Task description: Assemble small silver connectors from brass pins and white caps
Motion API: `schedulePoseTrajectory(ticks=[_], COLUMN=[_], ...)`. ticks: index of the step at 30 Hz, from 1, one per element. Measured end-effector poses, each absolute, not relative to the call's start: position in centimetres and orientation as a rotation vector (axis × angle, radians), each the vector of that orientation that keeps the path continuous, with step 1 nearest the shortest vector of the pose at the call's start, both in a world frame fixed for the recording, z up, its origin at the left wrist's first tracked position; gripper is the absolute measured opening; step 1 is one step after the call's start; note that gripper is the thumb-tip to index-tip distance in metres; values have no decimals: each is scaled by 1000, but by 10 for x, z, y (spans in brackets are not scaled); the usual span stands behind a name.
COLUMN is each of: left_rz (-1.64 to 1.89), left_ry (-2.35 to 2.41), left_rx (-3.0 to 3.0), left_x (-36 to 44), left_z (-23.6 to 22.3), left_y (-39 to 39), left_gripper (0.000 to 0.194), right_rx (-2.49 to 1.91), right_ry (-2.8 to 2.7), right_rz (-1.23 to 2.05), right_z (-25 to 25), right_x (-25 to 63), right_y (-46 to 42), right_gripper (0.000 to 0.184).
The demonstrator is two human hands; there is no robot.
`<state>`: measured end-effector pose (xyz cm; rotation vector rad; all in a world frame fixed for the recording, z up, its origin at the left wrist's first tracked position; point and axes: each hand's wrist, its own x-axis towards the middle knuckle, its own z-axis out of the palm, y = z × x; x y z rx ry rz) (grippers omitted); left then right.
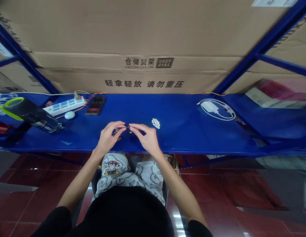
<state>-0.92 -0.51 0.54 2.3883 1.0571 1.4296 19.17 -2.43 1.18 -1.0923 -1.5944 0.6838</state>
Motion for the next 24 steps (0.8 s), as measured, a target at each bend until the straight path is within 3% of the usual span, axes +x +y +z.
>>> schedulePoseTrajectory(ticks=[9, 24], left_rz=[1487, 1573], left_ry=[971, 973], left_rx=[2446, 2430], left_x=[-8, -8], left_z=[8, 6], left_y=[-9, -6], left_gripper=[16, 11], right_rx=[-1053, -1015], right_ry=[-1591, -1558], right_rz=[613, 776], right_z=[12, 15], right_x=[192, 190], right_y=[-27, -28], right_gripper=[16, 18])
